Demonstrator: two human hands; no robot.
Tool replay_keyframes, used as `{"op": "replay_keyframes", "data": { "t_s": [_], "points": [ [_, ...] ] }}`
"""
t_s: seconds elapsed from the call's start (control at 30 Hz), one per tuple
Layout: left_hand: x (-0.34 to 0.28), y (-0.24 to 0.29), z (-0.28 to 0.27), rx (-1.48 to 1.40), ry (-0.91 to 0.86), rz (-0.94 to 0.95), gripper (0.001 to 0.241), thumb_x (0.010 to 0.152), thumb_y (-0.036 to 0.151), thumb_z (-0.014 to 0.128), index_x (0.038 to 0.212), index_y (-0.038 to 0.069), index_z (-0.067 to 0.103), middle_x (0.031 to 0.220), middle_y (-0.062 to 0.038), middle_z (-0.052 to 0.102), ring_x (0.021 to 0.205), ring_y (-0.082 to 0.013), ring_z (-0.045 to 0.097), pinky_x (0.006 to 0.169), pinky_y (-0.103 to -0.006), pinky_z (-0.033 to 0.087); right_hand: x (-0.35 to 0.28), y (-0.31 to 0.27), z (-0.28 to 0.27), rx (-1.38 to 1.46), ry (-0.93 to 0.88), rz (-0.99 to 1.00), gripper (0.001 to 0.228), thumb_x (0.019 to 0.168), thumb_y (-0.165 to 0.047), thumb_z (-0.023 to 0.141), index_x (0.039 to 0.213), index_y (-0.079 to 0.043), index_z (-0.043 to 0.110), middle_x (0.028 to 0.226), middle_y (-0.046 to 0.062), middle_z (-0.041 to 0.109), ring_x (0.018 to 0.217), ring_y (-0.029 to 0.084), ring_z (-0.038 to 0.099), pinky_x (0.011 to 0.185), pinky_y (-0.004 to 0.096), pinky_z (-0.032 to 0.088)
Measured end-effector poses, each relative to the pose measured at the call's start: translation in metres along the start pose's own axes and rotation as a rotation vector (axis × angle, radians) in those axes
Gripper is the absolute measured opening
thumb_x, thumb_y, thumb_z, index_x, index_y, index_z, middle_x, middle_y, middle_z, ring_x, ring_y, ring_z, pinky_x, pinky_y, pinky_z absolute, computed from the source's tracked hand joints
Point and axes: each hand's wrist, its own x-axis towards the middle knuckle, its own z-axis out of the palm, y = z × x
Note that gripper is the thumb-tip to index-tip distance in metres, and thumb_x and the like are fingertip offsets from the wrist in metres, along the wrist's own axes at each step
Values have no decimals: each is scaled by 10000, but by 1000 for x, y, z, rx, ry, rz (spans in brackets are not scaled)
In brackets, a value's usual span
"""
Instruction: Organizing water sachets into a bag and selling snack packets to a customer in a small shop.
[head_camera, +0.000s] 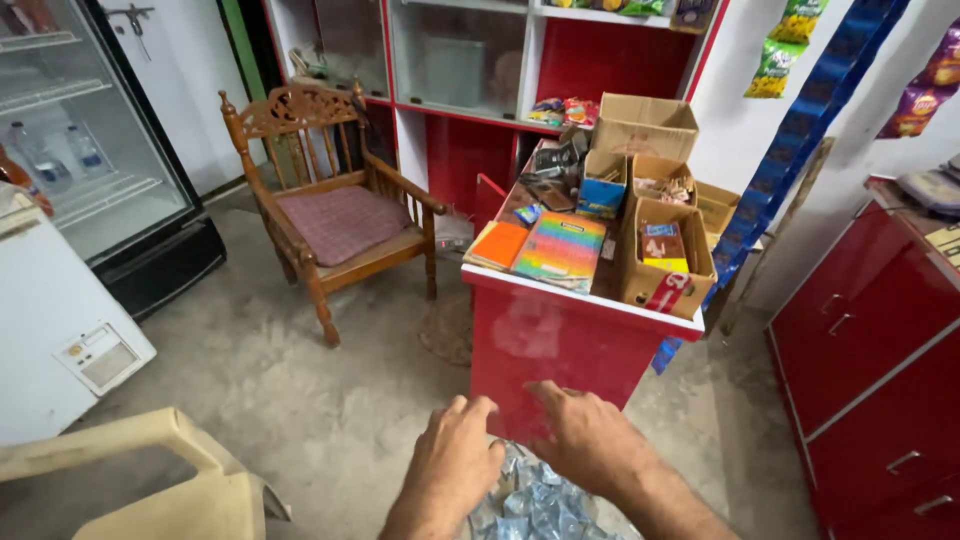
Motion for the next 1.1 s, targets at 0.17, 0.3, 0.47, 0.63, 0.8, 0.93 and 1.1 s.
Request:
{"op": "replay_keyframes", "data": {
  "t_s": [0.17,0.3,0.47,0.63,0.8,0.93,1.1],
  "points": [
    [19,21,-27,-15,27,48,437,851,232,734,1259,138,608,1282,-134,607,1232,-376,564,1017,-495,511,24,2,-31,-36,93,-2,687,777,-276,776,1399,-115,532,1052,214,730,1007,410,693,886,528,555],
    [42,25,-34,-19,-4,78,469,838,235,756,1264,114,601,1304,-150,593,1250,-392,545,1017,-502,505,40,-10,-53,-85,23,104,662,783,-314,779,1369,-128,534,1069,201,728,1039,401,685,903,525,557],
    [88,32,-44,-32,-11,140,461,828,230,762,1247,104,617,1283,-160,610,1237,-388,560,1020,-498,501,65,0,-71,-112,45,183,569,782,-313,759,1311,-185,594,1104,159,731,1061,374,686,922,513,558],
    [124,42,-47,-75,30,224,406,828,221,758,1201,101,655,1244,-184,635,1206,-393,582,1013,-488,506,88,20,-83,-90,51,180,397,795,-339,746,1169,-208,729,1106,110,743,1063,339,699,936,479,568],
    [144,61,-44,-50,-28,197,441,832,228,761,1239,108,641,1281,-185,618,1228,-400,572,1034,-496,496,108,49,-86,-81,87,147,406,763,-315,766,1149,-191,744,1072,136,756,1039,334,713,930,469,571],
    [168,72,-28,-48,-37,161,475,836,225,757,1277,105,624,1324,-178,600,1259,-407,547,1054,-512,477,124,63,-95,-110,58,138,428,774,-318,759,1186,-202,734,1013,169,756,979,359,726,898,477,582],
    [205,94,2,-71,7,103,483,843,224,759,1278,77,608,1349,-205,573,1267,-422,530,1049,-520,472,157,108,-100,-124,34,95,410,776,-315,760,1156,-166,728,994,162,765,972,356,728,887,488,581]
  ]
}}
